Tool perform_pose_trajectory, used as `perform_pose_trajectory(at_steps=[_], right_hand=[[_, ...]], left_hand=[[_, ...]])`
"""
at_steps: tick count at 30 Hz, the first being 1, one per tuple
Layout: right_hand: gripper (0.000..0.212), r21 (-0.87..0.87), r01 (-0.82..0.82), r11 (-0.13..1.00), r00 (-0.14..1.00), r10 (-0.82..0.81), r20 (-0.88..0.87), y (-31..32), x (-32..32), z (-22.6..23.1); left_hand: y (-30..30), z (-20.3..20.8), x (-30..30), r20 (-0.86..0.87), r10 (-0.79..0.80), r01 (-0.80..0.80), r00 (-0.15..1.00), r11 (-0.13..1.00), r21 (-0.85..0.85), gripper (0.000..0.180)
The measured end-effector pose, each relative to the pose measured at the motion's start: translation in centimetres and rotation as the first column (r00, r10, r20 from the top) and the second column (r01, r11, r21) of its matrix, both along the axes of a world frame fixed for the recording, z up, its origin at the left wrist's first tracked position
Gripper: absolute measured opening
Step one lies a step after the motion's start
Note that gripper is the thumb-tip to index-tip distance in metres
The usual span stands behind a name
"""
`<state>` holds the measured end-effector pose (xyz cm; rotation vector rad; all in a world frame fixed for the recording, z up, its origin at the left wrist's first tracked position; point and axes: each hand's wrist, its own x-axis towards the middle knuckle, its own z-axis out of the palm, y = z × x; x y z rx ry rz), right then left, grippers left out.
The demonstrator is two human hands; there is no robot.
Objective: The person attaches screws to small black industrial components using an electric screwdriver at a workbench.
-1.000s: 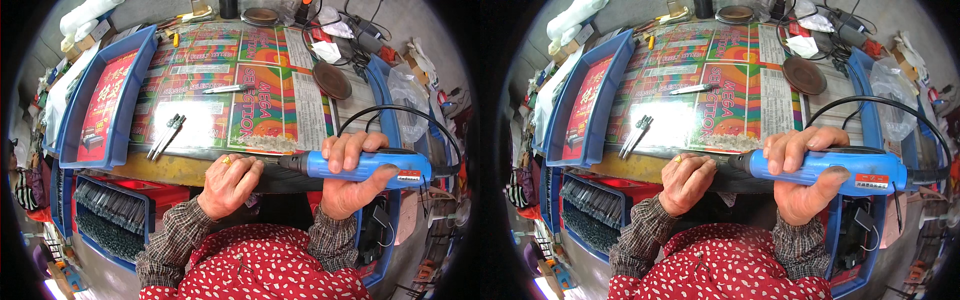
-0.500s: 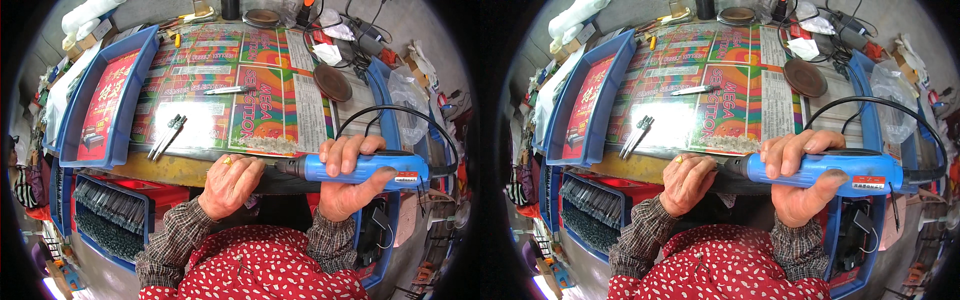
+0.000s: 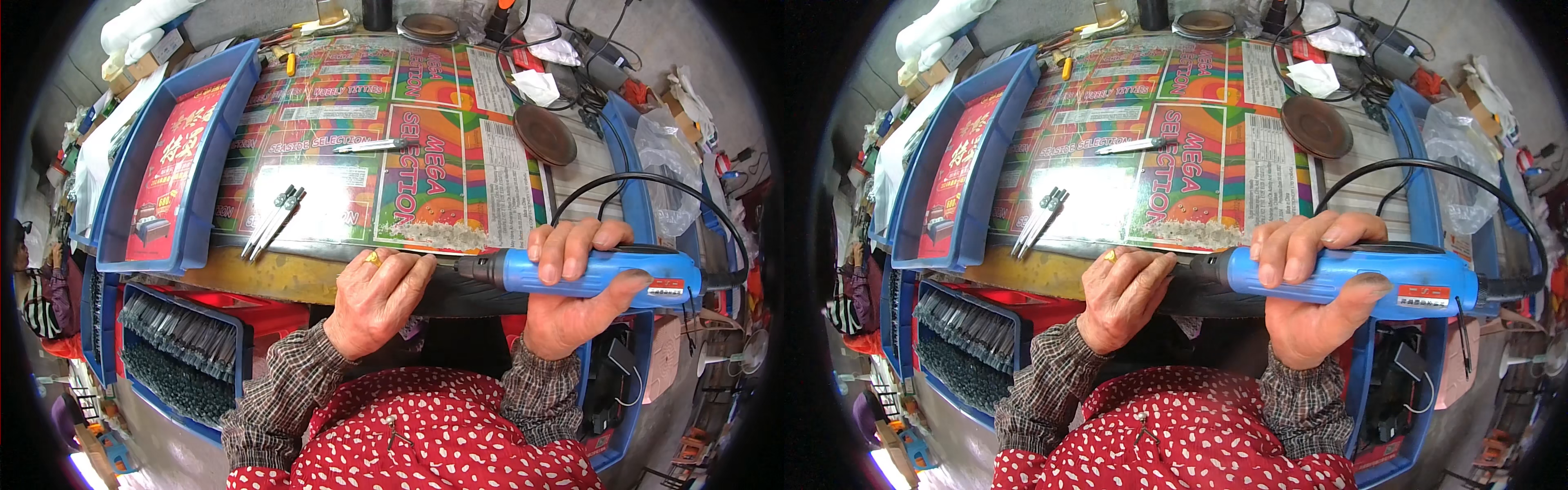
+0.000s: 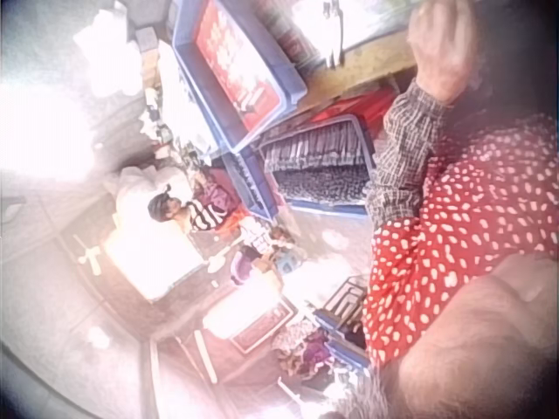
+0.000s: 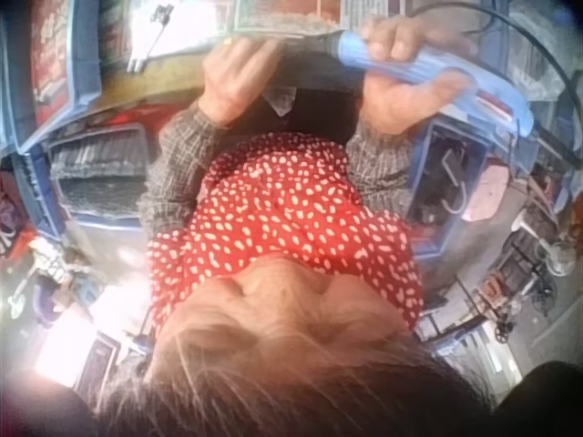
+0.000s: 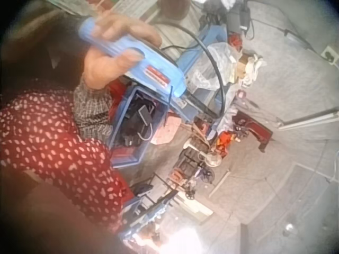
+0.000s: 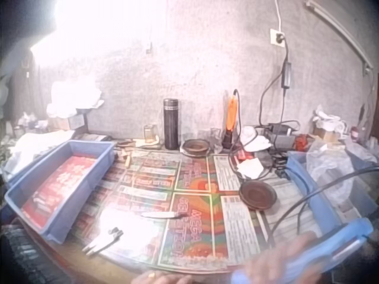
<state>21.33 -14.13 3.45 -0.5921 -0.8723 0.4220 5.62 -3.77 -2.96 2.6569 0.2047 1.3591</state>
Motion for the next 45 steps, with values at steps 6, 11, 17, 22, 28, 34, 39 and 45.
perform_pose_trajectory(at_steps=[6,11,17,22,28,34,39,45], right_hand=[[0.049,-0.015,0.000,1.000,1.000,0.000,0.012,-0.3,0.3,-0.1],[0.049,-0.018,0.015,1.000,1.000,-0.015,-0.005,-0.4,0.3,-0.1],[0.049,-0.023,0.010,1.000,1.000,-0.010,-0.005,-0.4,0.4,-0.1],[0.048,-0.015,0.009,1.000,1.000,-0.009,-0.007,-0.4,0.3,-0.1],[0.049,-0.019,0.025,1.000,1.000,-0.025,0.005,-0.7,0.3,0.0],[0.049,0.007,0.049,0.999,0.998,-0.049,0.024,-0.8,0.3,0.3],[0.049,0.019,0.023,1.000,0.998,-0.023,0.051,-1.0,0.1,0.9],[0.051,0.019,0.010,1.000,0.982,-0.013,0.186,-1.5,-0.4,1.5]], left_hand=[[-0.1,0.1,0.0,-0.010,0.011,-0.011,1.000,1.000,0.015,0.033],[-0.1,0.3,0.0,-0.005,0.001,-0.001,1.000,1.000,0.006,0.030],[0.0,0.2,0.0,0.004,-0.013,0.013,1.000,1.000,-0.023,0.031],[0.0,0.1,0.0,-0.010,-0.003,0.003,1.000,1.000,0.020,0.032],[-0.2,0.4,-0.1,-0.098,0.030,-0.028,0.995,0.999,0.021,0.031],[-0.6,0.9,-0.3,-0.152,0.060,-0.070,0.987,0.996,-0.057,0.036],[-1.1,1.1,-0.8,-0.136,0.065,-0.091,0.989,0.977,-0.193,0.027],[-3.3,2.5,-2.9,-0.068,0.016,-0.064,0.998,0.600,-0.798,0.018]])
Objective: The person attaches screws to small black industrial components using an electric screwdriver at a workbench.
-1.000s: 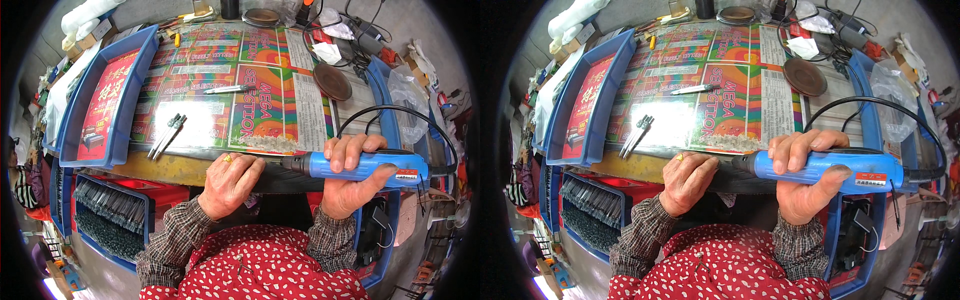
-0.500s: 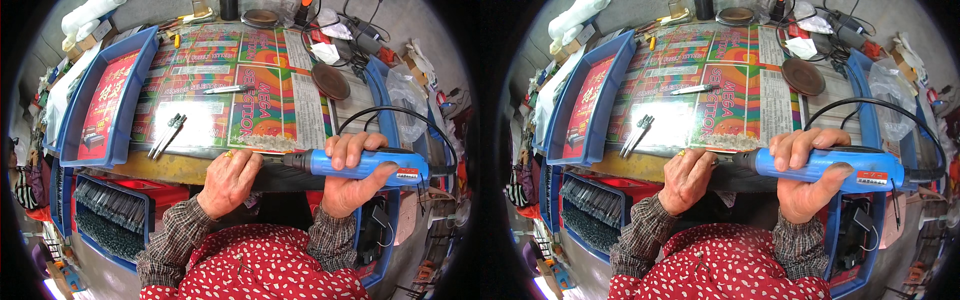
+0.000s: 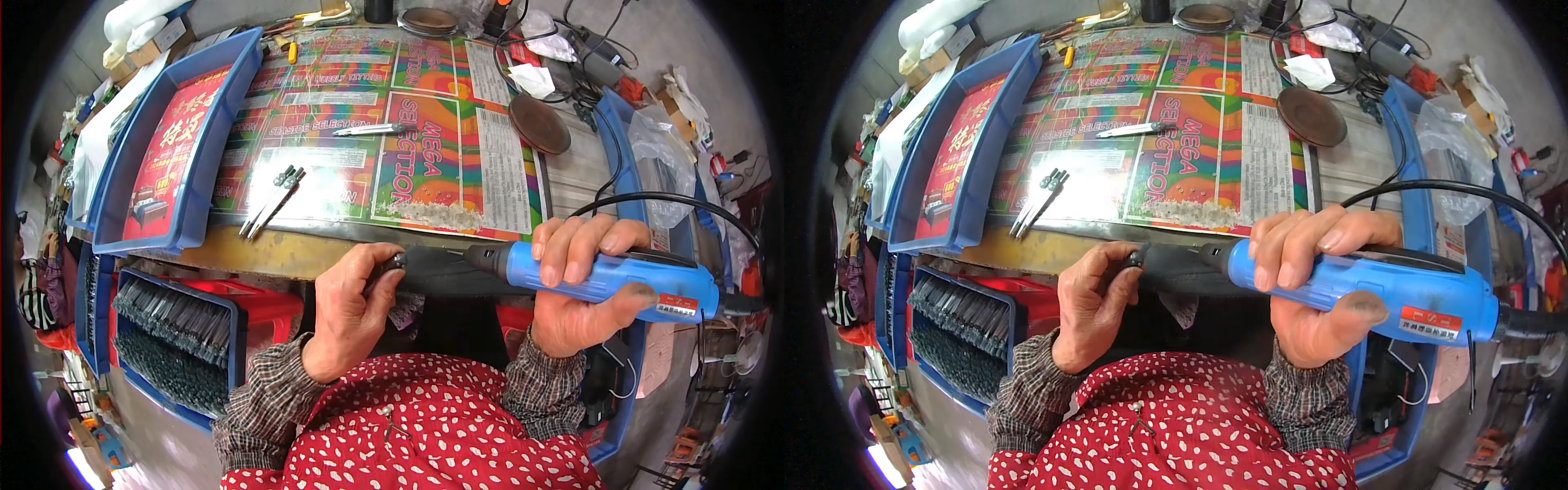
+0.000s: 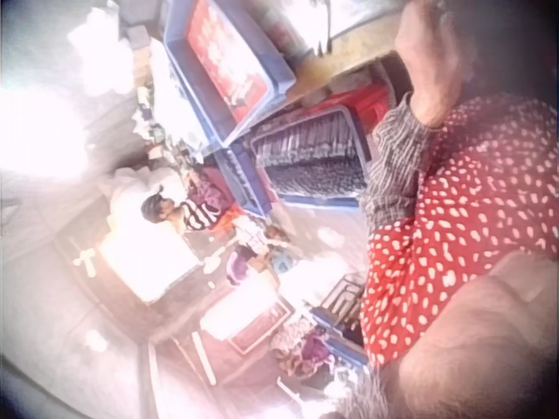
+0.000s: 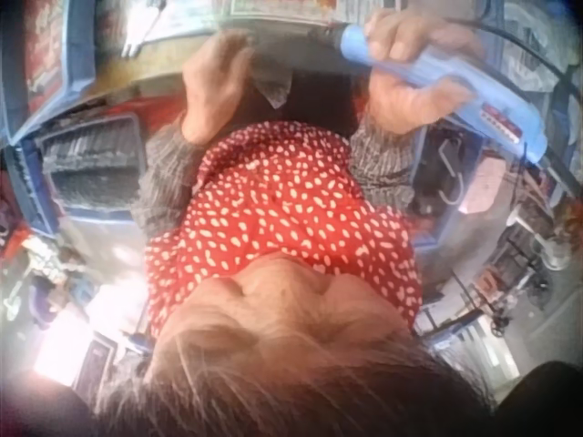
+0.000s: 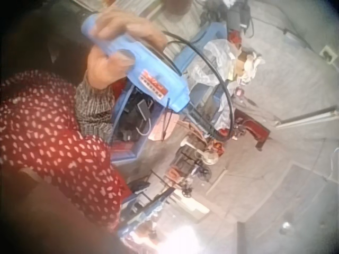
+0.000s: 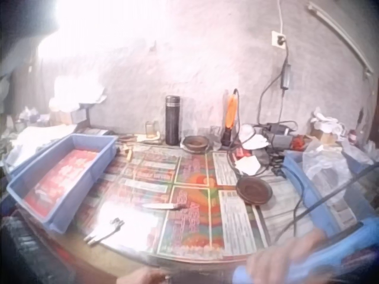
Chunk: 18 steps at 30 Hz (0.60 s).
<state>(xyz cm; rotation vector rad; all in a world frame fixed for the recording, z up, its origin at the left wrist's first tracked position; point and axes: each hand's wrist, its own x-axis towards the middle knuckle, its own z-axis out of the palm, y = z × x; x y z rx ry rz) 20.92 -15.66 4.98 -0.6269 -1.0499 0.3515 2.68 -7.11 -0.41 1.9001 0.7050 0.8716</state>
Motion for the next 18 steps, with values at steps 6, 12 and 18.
perform_pose_trajectory(at_steps=[6,12,18], right_hand=[[0.052,-0.010,-0.092,0.996,0.993,0.093,0.070,0.0,-0.4,-0.1],[0.051,-0.019,-0.138,0.990,0.986,0.139,0.086,0.0,-1.4,-0.1],[0.049,-0.042,-0.153,0.987,0.985,0.155,0.070,0.0,-2.3,-0.2]], left_hand=[[-1.6,-0.6,-1.8,0.143,-0.041,0.106,0.989,0.868,-0.485,0.014],[-2.8,-1.2,-2.3,0.261,0.041,0.132,0.964,0.782,-0.609,0.016],[-3.3,-1.6,-2.3,0.316,0.048,0.208,0.948,0.660,-0.722,0.015]])
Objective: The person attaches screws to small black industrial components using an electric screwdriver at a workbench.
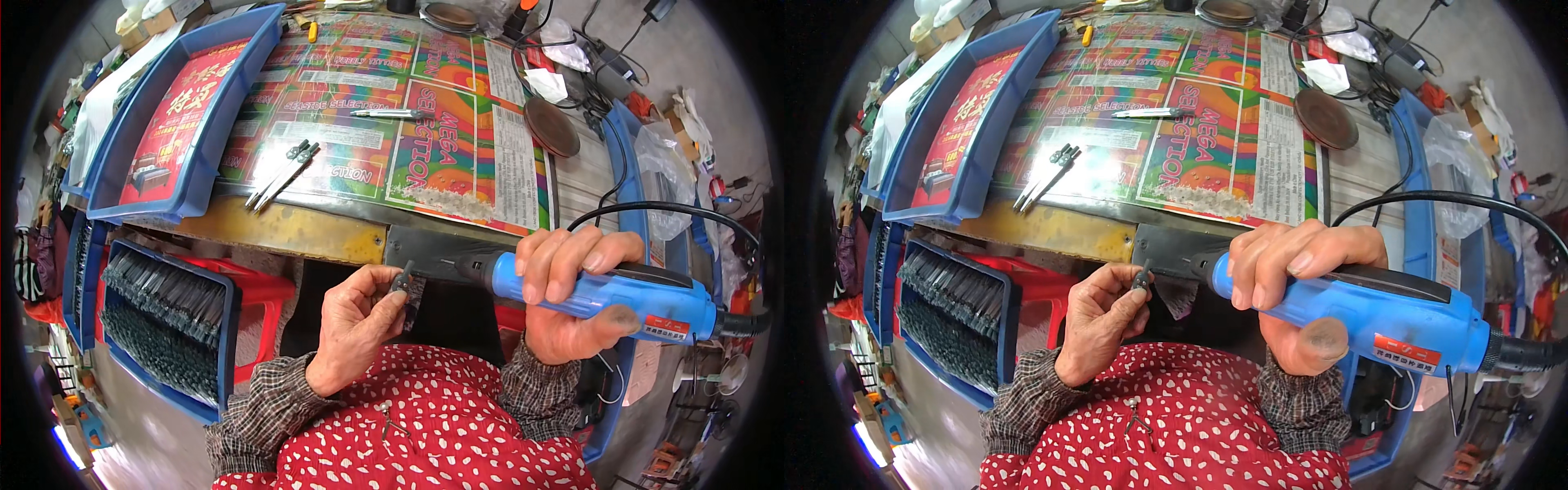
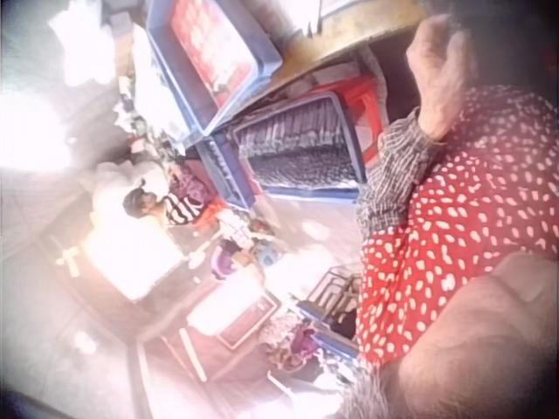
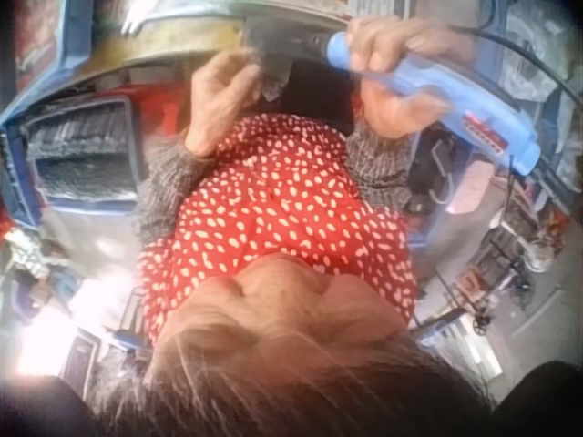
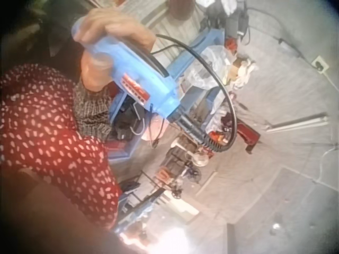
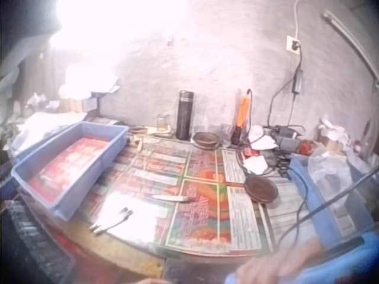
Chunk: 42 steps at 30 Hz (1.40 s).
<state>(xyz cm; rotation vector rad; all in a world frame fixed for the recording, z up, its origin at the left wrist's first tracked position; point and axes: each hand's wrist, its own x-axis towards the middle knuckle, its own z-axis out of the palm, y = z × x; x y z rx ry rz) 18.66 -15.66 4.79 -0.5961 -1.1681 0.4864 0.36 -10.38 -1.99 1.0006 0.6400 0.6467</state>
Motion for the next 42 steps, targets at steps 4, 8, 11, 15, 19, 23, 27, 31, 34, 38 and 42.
perform_pose_trajectory(at_steps=[4,8,11,15,19,23,27,31,34,38,42], right_hand=[[0.049,0.000,-0.027,1.000,1.000,0.027,0.005,0.0,-0.3,0.1],[0.049,-0.003,-0.046,0.999,0.999,0.046,0.025,0.0,-0.4,0.0],[0.049,-0.005,-0.073,0.997,0.997,0.073,0.031,-0.1,-0.6,0.0],[0.053,-0.039,-0.054,0.998,0.994,0.057,0.097,-0.1,-0.7,-0.1],[0.052,-0.053,-0.071,0.996,0.993,0.076,0.086,-0.2,-1.0,0.0],[0.051,-0.050,-0.073,0.996,0.992,0.078,0.096,-0.1,-1.0,-0.1],[0.046,0.003,-0.241,0.971,0.970,0.241,0.021,0.1,-0.6,-0.2],[0.047,0.010,-0.278,0.960,0.960,0.278,0.025,0.4,-0.7,-0.3],[0.047,0.009,-0.281,0.960,0.960,0.280,0.009,0.5,-0.7,-0.4],[0.045,-0.003,-0.296,0.955,0.955,0.296,0.006,0.5,-0.8,-0.3],[0.052,-0.080,-0.132,0.988,0.982,0.141,0.122,0.6,-1.2,-0.2]], left_hand=[[-0.5,-0.6,0.3,0.015,0.052,-0.052,0.999,0.999,-0.014,0.015],[-0.9,-0.1,0.8,-0.015,0.058,-0.059,0.998,0.987,-0.148,0.012],[-0.7,0.1,0.9,0.002,0.003,-0.002,1.000,0.974,-0.226,0.013],[-0.5,0.5,1.2,0.010,-0.042,0.043,0.999,0.934,-0.356,0.014],[-0.5,0.0,1.4,0.054,-0.027,0.047,0.998,0.909,-0.413,0.012],[-0.4,-0.6,2.1,0.087,0.028,0.012,0.996,0.904,-0.427,0.010],[-0.7,-0.7,2.5,0.038,0.079,-0.059,0.996,0.921,-0.385,0.010],[-0.8,-0.8,2.6,0.036,0.093,-0.072,0.995,0.922,-0.380,0.010],[-0.8,-0.8,2.6,0.026,0.084,-0.069,0.996,0.928,-0.366,0.011],[-0.7,-0.6,2.5,0.006,0.063,-0.056,0.998,0.933,-0.356,0.009],[-0.7,-1.0,2.5,0.035,0.074,-0.057,0.997,0.931,-0.360,0.011]])
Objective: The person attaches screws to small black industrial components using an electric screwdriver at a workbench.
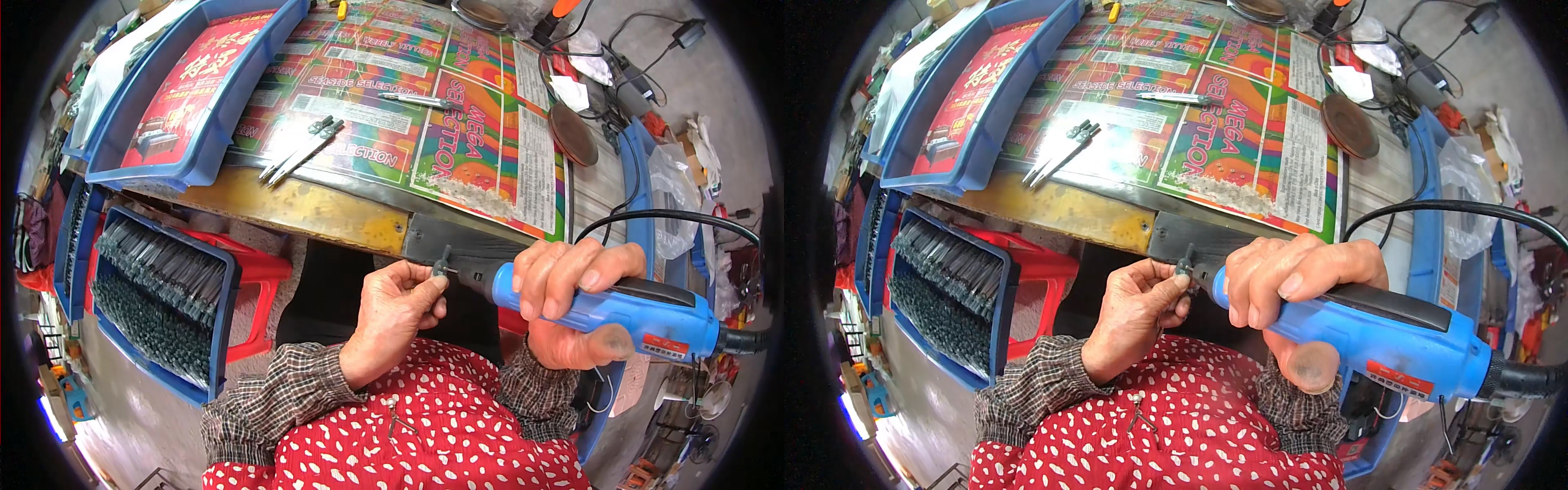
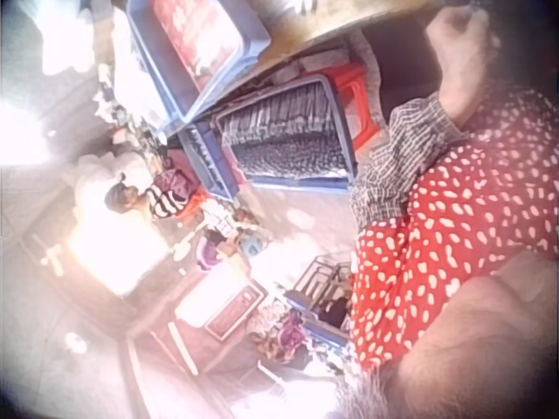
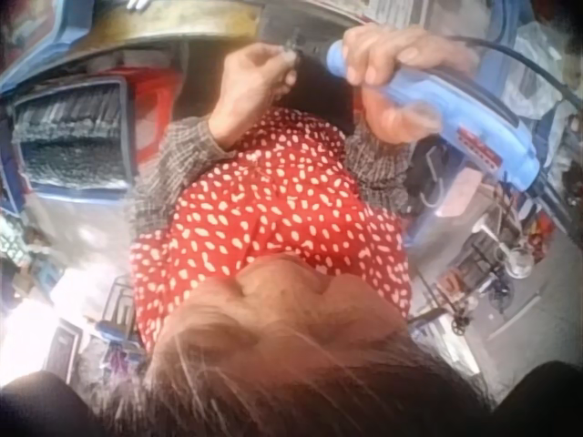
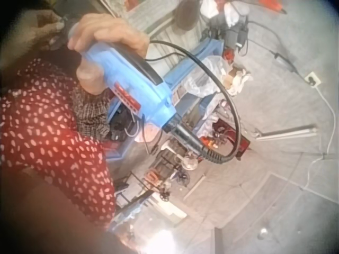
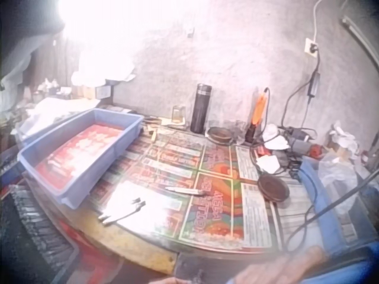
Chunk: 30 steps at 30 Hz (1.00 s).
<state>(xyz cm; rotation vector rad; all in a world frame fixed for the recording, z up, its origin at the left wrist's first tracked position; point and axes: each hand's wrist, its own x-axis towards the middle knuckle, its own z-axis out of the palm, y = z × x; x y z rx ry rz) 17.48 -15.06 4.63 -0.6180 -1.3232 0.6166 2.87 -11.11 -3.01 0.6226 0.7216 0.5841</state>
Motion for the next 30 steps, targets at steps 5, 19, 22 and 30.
perform_pose_trajectory(at_steps=[5,19,22,30], right_hand=[[0.052,-0.018,0.000,1.000,1.000,0.000,0.012,0.4,-0.3,0.3],[0.054,-0.011,-0.236,0.972,0.964,0.232,-0.129,1.4,0.6,-0.2],[0.054,-0.001,-0.311,0.950,0.944,0.309,-0.113,1.4,0.9,-0.2],[0.052,-0.080,-0.113,0.990,0.991,0.118,0.066,0.9,-0.5,1.1]], left_hand=[[-0.1,0.5,0.0,-0.037,-0.001,0.001,0.999,1.000,-0.009,0.012],[-0.2,0.7,0.3,-0.022,-0.001,0.001,1.000,1.000,-0.028,0.011],[-0.2,0.6,0.3,-0.039,0.000,-0.001,0.999,1.000,-0.020,0.012],[-0.2,0.5,0.3,-0.071,-0.008,0.009,0.997,1.000,0.003,0.013]])
